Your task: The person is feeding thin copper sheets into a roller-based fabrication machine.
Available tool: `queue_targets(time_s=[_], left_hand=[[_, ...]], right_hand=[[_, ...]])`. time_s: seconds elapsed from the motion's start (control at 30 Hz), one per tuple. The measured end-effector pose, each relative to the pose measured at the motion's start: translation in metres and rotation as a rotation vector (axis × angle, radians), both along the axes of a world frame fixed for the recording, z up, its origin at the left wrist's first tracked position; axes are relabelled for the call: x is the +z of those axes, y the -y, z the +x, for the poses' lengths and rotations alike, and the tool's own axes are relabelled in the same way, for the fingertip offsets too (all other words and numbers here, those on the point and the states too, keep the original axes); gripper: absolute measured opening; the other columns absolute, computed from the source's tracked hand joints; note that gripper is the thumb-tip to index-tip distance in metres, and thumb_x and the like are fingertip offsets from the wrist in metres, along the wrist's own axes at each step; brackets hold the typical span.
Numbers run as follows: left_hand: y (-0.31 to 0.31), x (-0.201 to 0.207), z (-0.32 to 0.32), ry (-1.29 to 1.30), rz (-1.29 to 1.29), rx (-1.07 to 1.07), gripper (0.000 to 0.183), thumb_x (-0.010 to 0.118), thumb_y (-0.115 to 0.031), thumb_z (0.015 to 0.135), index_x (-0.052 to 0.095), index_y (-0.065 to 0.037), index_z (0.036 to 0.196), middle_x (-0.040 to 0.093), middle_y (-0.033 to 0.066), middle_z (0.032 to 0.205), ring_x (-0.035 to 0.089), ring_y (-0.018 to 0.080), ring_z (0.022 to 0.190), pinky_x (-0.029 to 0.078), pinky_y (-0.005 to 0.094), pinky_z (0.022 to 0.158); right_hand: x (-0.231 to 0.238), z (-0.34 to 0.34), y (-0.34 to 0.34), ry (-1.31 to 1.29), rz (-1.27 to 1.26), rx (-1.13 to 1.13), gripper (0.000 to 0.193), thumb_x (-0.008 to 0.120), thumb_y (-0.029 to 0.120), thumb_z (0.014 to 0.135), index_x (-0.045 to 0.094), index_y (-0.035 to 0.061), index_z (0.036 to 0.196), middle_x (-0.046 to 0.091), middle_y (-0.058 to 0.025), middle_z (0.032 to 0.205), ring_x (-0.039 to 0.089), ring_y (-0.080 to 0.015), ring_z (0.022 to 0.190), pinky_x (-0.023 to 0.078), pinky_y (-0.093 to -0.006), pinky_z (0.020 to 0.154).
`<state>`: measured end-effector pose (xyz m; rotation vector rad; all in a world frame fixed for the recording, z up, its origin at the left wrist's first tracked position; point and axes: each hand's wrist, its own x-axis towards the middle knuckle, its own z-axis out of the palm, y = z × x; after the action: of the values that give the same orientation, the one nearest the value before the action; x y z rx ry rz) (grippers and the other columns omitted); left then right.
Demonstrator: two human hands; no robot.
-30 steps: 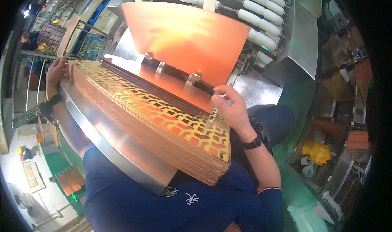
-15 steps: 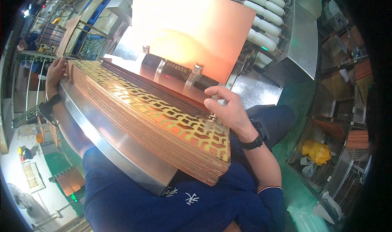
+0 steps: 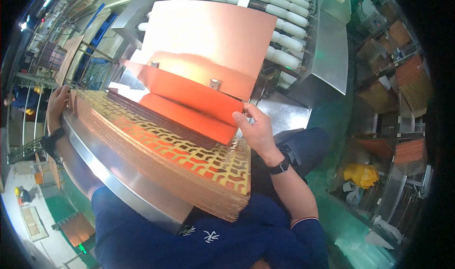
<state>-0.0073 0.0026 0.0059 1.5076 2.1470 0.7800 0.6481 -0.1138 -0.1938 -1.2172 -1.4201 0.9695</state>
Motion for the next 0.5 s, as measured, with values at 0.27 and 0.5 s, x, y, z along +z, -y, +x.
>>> queue_targets(time_s=[0.27,0.5], left_hand=[[-0.002,-0.001,-0.011,-0.098,0.013,-0.028,0.055,0.06,-0.043,0.101,0.064,0.003,0.129,0.071,0.0097,0.109,0.067,0.0167,0.093,0.052,0.0301,0.077],[-0.003,-0.001,-0.01,-0.071,-0.02,0.023,0.052,0.059,-0.042,0.102,0.065,0.003,0.128,0.07,0.0103,0.109,0.066,0.018,0.094,0.052,0.0308,0.08]], right_hand=[[-0.028,-0.002,0.01,0.119,-0.054,-0.023,0.023,0.07,0.018,0.095,0.072,0.0014,0.11,0.074,-0.0113,0.096,0.069,-0.0212,0.086,0.052,-0.0328,0.078],[-0.031,-0.01,0.012,0.206,0.06,0.002,0.016,0.071,0.017,0.091,0.072,0.0039,0.101,0.071,-0.0128,0.093,0.067,-0.0336,0.089,0.053,-0.0413,0.077]])
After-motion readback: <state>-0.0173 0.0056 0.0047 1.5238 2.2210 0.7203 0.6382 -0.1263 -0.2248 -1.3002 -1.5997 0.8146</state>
